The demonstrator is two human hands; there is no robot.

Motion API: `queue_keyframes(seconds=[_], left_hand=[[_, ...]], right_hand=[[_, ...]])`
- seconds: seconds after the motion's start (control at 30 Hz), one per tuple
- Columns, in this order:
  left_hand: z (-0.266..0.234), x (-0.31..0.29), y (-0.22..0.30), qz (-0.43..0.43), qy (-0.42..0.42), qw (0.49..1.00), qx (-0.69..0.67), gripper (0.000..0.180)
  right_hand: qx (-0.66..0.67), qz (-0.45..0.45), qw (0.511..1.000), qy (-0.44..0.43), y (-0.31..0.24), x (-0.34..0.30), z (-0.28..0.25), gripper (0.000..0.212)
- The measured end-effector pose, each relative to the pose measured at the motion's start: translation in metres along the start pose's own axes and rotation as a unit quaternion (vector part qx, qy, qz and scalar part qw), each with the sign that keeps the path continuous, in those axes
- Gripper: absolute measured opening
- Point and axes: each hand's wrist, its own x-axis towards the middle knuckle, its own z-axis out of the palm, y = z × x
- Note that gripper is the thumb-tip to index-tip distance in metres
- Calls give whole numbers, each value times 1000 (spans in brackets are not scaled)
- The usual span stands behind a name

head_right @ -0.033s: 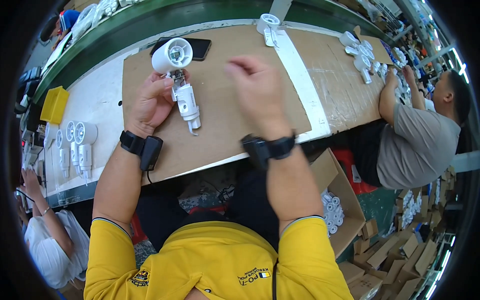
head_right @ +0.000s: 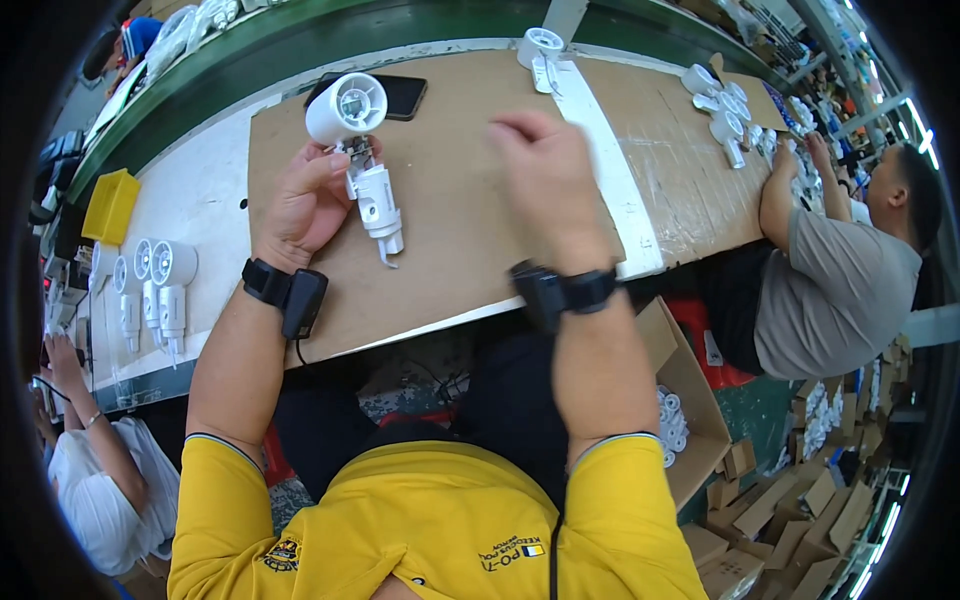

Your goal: Assembling small white electronic components at a factory workbench.

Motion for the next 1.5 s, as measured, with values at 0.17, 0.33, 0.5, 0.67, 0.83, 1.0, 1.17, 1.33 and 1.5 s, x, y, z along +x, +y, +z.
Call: queue_keyframes(seconds=[0.17, 0.33, 0.5, 0.67, 0.83, 1.0, 1.17, 1.33, 1.5], left_hand=[[2, 4, -2, -15, -35, 998, -46, 41], [3, -4, 5, -21, -48, 997, -53, 42], [5, -4, 6, -26, -36, 998, -41, 42], [6, -1, 1, 2, -9, 1000, 4, 46], [10, -2, -7, 76, 22, 996, 42, 52], [20, -2, -12, 114, 107, 982, 109, 55], [30, -4, -17, 183, 142, 943, 237, 62], [43, -11, -11, 184, 174, 909, 332, 70], [43, -15, -9, 210, 210, 887, 354, 68]], right_hand=[[-359, -157, 917, -78, 57, 20, -77, 20], [-459, -192, 852, -163, 57, 17, -70, 18], [-435, -226, 870, -60, 37, 0, -51, 16], [-22, -119, 992, -21, -14, -27, 41, 15], [203, -67, 977, 16, -31, -26, 87, 17], [277, 11, 961, -1, -24, -26, 95, 18], [400, 82, 913, -1, -8, -24, 103, 19], [475, 65, 876, -43, 3, -20, 95, 18], [477, 71, 875, -41, 10, -16, 98, 18]])
